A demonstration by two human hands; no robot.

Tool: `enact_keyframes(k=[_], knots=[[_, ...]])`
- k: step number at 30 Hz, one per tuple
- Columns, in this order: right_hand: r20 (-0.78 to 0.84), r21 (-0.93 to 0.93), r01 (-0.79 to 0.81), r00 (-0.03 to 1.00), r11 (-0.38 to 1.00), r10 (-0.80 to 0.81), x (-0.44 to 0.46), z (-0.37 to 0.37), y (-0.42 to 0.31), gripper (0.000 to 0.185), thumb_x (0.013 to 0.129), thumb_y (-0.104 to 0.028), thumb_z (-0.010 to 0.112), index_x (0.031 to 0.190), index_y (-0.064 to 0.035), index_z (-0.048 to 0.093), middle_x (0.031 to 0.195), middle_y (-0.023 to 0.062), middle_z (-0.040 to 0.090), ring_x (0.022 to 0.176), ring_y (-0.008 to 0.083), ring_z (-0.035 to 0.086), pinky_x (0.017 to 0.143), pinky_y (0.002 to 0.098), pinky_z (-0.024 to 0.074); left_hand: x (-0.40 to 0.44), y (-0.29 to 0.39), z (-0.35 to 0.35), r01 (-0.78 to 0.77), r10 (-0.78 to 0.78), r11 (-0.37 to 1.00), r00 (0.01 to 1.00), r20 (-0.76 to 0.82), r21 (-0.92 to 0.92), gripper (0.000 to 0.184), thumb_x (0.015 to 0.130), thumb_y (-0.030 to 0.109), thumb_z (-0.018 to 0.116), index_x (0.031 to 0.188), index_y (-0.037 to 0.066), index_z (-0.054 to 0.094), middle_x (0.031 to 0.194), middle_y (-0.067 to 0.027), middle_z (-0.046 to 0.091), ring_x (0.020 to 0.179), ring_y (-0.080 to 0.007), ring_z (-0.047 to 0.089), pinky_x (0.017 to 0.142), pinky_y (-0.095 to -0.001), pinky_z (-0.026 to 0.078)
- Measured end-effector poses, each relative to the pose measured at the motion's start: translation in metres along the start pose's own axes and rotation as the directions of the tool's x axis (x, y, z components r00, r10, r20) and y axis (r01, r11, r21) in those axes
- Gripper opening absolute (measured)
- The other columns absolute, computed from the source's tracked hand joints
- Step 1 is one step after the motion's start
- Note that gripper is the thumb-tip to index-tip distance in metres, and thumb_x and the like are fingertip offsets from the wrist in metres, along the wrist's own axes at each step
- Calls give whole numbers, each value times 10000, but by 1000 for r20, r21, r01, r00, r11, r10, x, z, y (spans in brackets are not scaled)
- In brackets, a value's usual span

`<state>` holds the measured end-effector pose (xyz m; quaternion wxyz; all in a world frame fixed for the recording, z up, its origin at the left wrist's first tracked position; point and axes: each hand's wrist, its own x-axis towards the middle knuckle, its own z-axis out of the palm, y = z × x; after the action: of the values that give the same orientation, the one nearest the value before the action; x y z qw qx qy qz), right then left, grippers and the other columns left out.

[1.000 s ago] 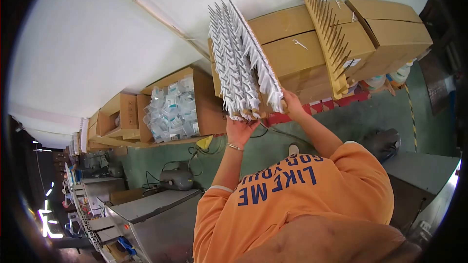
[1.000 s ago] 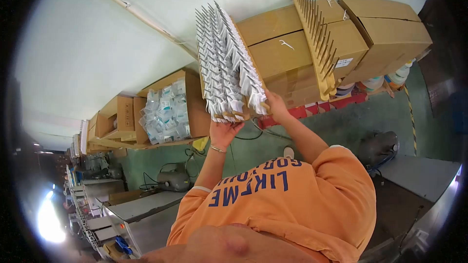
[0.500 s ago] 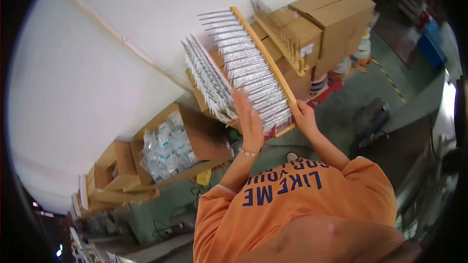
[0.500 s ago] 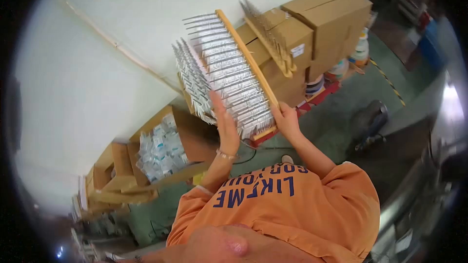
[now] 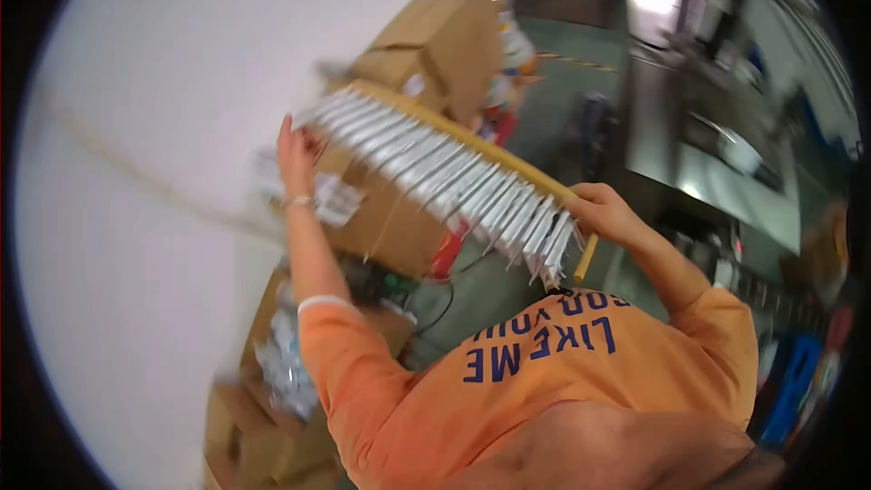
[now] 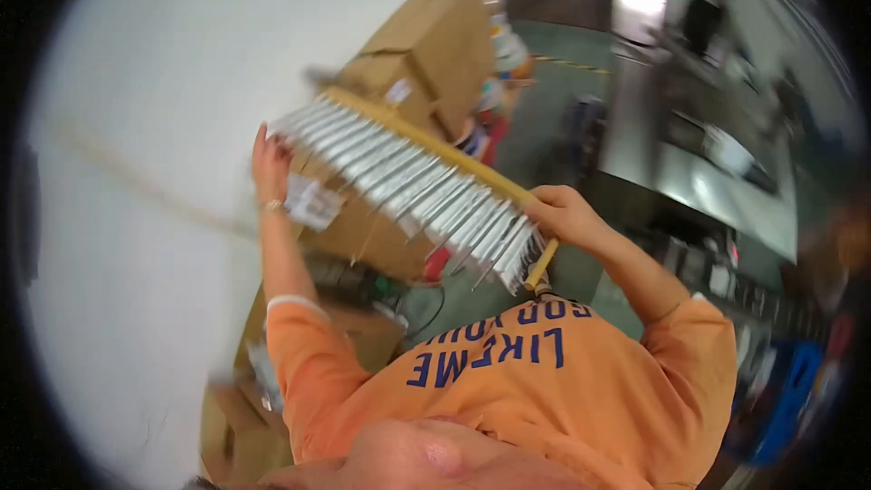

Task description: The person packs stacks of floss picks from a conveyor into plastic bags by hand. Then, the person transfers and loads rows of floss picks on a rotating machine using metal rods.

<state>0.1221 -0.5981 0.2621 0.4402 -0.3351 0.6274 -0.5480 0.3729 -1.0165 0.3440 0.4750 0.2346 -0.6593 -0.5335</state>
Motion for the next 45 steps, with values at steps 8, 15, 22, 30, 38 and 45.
enact_keyframes(k=[8, 15, 22, 30, 38, 45], knots=[[-36, 83, -12, 999, 996, 16, -157, -138, -27, 273, 827, -205, 609, 992, 12, 593, 632, -17, 507, 536, 49, 444, 446, 211, 336, -58, -7, 152, -155, 157, 986, 987, 38, -68, 248, 926, 262, 419, 934, 25, 491, 778, -29, 482, 678, -94, 455, 576, -218, 408], [-597, 204, 378, 779, 903, -191, -246, -305, -8, 181, 730, -71, 637, 864, 25, 562, 728, 90, 581, 570, 118, 534, 468, 218, 416, -134, -17, 352, -225, 237, 967, 966, 104, -120, 197, 924, 151, 394, 900, 1, 520, 720, -33, 515, 556, -93, 441, 479, -205, 371], [-809, 48, 524, 520, 850, -275, -273, -460, 12, 180, 721, -134, 655, 827, -29, 555, 632, 34, 525, 494, 89, 482, 427, 202, 368, -166, -4, 489, -329, 346, 937, 919, 189, -115, 152, 914, 92, 424, 852, -1, 527, 708, -26, 503, 531, -70, 426, 477, -200, 386], [-855, 54, 570, 451, 820, -257, -236, -521, 20, 200, 761, -193, 625, 870, -36, 567, 706, 37, 544, 576, 128, 524, 514, 247, 437, -160, -9, 542, -378, 378, 926, 926, 16, 5, 163, 884, 109, 465, 833, -19, 552, 619, -2, 481, 534, -65, 421, 487, -191, 343], [-819, 8, 617, 456, 787, -349, -231, -603, 91, 359, 844, -190, 506, 1136, 17, 532, 1037, 100, 592, 905, 158, 567, 777, 267, 447, -145, -35, 528, -538, 538, 838, 843, 26, 88, 44, 794, -4, 507, 824, 24, 525, 665, -45, 520, 525, -107, 465, 459, -219, 395], [-826, -394, 233, 335, 889, -454, -257, -651, 77, 373, 855, -176, 481, 1186, -8, 512, 1127, 113, 564, 979, 170, 549, 818, 266, 436, -144, -16, 544, -674, 702, 664, 711, 42, 325, 179, 841, 157, 523, 862, -8, 588, 754, -118, 582, 665, -228, 557, 640, -302, 442]])
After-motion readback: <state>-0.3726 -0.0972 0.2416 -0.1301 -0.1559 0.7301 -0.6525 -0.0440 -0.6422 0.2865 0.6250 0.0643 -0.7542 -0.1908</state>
